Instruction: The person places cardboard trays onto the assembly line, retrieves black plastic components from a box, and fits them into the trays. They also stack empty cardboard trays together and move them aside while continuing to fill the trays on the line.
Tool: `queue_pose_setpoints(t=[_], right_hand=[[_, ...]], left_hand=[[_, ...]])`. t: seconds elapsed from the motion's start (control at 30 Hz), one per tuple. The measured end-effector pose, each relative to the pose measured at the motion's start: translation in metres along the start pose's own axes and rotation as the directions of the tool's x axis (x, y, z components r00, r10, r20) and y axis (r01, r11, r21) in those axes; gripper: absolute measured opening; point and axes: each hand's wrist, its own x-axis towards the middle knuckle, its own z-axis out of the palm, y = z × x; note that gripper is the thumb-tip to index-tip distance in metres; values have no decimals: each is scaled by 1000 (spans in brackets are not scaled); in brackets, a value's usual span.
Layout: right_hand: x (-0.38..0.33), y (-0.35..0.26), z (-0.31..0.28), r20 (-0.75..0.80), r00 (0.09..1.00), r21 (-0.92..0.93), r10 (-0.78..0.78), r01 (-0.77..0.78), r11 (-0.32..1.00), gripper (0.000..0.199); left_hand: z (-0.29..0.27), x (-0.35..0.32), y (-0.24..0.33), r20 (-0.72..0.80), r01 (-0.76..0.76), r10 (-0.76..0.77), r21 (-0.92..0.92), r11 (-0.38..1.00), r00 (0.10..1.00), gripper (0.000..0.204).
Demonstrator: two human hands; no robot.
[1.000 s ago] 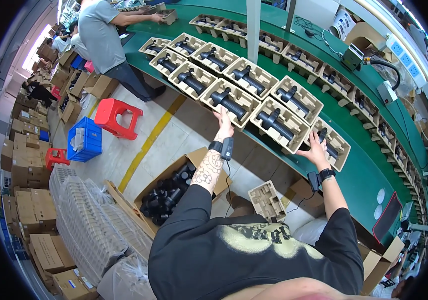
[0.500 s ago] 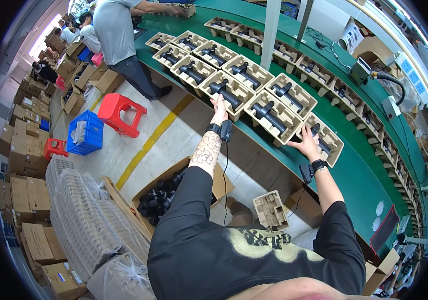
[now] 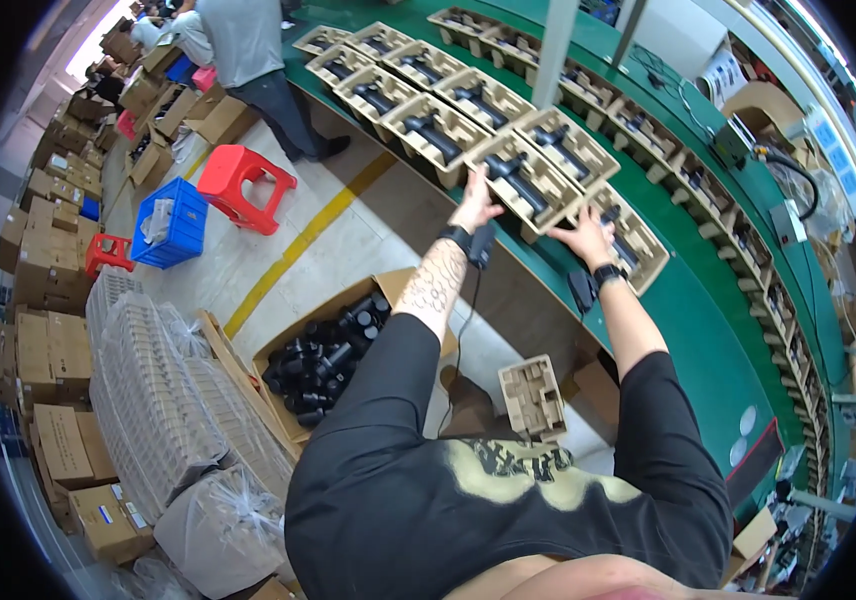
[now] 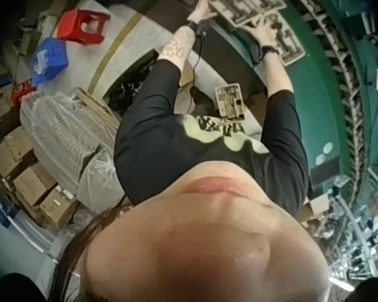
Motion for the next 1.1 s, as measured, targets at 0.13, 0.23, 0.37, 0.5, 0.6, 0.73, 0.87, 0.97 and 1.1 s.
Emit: queue_pose_setpoints(t=[0.13, 0.23, 0.37, 0.5, 0.6, 0.73, 0.87, 0.97, 1.1], right_hand=[[-26, -4, -27, 86, 991, -67, -107, 113, 991, 91], [-163, 130, -11, -184, 909, -121, -374, 357, 926, 68], [-155, 25, -5, -229, 948, 476, -221, 307, 824, 48], [-277, 121, 107, 70, 984, 106, 166, -173, 979, 60], [-348, 179, 155, 195, 849, -3, 491, -500, 866, 68], [-358, 246, 228, 584, 642, 455, 497, -766, 454, 73], [-332, 237, 187, 685, 633, 343, 360, -716, 607, 70], [-329, 294, 180, 591, 802, 518, 88, -462, 720, 67], [-341, 257, 173, 150, 737, 728, 659, -533, 431, 59]], left_hand=[[7, -43, -10, -146, -80, 74, -35, 996, 987, 72], [11, -171, -182, -246, -11, 39, 111, 994, 968, 68], [-158, -235, -123, -170, -71, 208, 588, 806, 963, 62], [-171, -431, -237, -618, 524, -295, 226, 821, 728, 54], [-149, -519, -265, -695, 663, -401, 145, 734, 596, 47], [-135, -476, -262, -522, 478, -164, 552, 683, 837, 38], [-65, -361, -244, -202, 158, -21, 692, 704, 979, 39], [-9, -264, -254, 10, -33, 53, 889, 456, 999, 48], [1, -223, -277, 86, -26, -97, 865, 501, 992, 58]])
